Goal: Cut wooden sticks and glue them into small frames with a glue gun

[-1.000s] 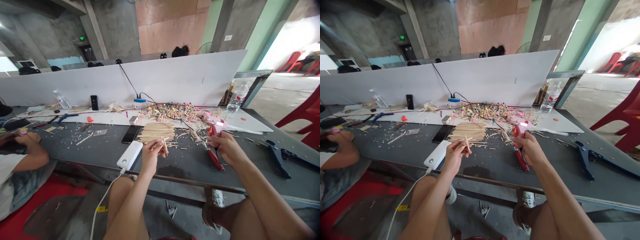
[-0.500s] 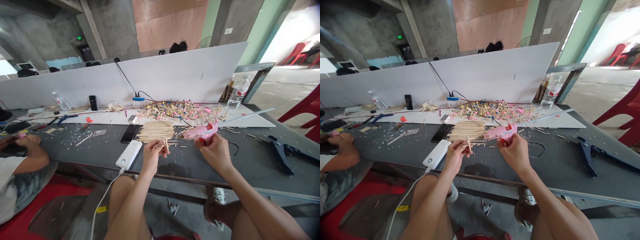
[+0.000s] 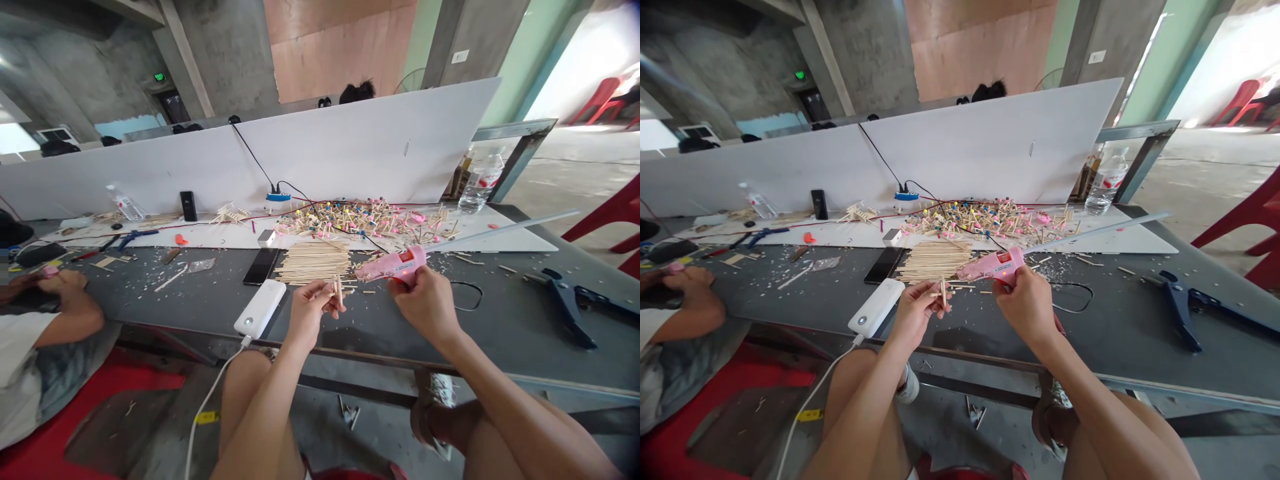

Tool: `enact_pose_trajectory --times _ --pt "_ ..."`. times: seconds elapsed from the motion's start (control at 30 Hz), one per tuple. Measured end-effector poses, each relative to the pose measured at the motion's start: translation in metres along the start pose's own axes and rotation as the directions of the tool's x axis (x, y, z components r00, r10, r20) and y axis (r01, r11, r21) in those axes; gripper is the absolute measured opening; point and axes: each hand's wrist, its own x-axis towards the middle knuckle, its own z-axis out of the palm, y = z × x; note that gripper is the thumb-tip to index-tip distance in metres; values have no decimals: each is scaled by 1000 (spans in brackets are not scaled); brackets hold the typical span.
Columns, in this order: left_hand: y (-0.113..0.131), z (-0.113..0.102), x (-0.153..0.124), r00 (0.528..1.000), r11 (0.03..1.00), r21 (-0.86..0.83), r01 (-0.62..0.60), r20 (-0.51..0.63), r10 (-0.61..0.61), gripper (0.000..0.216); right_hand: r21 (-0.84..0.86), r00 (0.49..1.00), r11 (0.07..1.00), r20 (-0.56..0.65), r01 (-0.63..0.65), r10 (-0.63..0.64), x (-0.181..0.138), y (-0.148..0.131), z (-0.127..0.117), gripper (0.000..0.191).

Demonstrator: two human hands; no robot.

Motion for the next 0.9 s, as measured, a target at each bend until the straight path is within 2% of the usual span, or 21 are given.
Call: enact_pose_trajectory --times 0.43,0.9 --pt "1 -1 1 1000 1000 1 1 1 -1 29 2 999 1000 40 -25 25 1 0 -1 27" --pt "1 -1 0 1000 1000 5 -1 -3 1 30 44 1000 999 14 1 -1 -1 0 -1 20"
